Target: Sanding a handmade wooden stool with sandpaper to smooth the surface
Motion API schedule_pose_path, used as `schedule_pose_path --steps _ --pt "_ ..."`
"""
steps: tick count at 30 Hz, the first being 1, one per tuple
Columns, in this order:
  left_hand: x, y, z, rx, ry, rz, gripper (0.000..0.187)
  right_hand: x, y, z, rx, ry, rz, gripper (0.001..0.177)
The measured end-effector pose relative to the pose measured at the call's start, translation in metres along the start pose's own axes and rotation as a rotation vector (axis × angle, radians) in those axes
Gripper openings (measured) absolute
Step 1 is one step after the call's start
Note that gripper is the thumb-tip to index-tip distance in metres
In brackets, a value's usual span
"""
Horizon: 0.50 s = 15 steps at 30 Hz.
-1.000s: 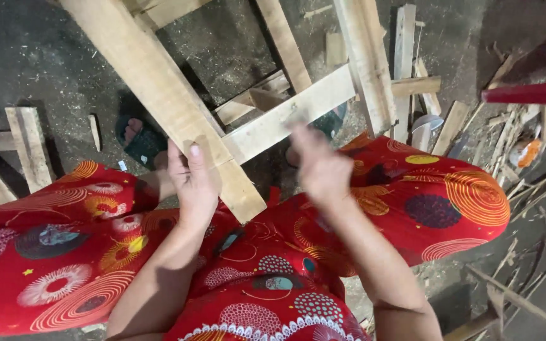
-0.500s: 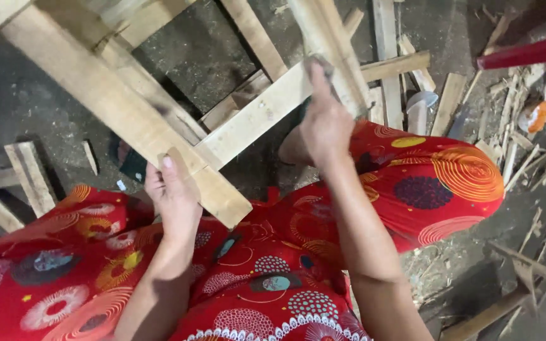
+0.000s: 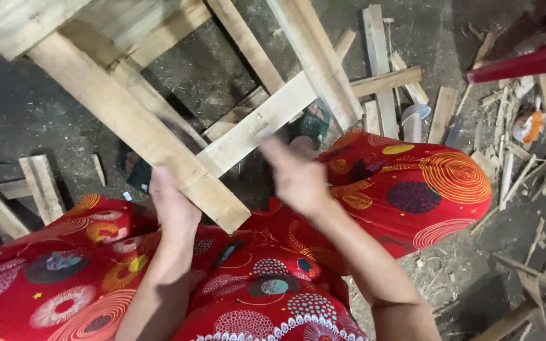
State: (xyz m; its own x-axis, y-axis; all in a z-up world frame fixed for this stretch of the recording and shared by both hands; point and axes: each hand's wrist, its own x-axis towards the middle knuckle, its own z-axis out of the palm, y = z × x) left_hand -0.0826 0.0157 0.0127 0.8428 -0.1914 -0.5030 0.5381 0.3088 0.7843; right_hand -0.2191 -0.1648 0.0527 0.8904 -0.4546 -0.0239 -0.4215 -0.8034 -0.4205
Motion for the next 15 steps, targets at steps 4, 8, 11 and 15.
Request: schedule_pose_path --steps 4,8,11,15 --pt "0.018 -0.018 0.004 0.108 -0.124 0.058 0.070 0.022 0.076 -0.058 0.459 0.588 0.147 0.062" --pt "0.054 -0.068 0.022 0.636 -0.374 0.415 0.076 0.042 0.080 -0.094 0.809 0.631 0.326 0.058" --pt "0.056 -0.106 0.032 1.157 -0.626 0.748 0.092 0.050 0.122 -0.065 0.830 0.713 0.234 0.067" --pt "0.067 -0.131 0.044 0.567 -0.710 0.673 0.093 0.057 0.148 -0.035 0.638 0.712 0.145 0.071"
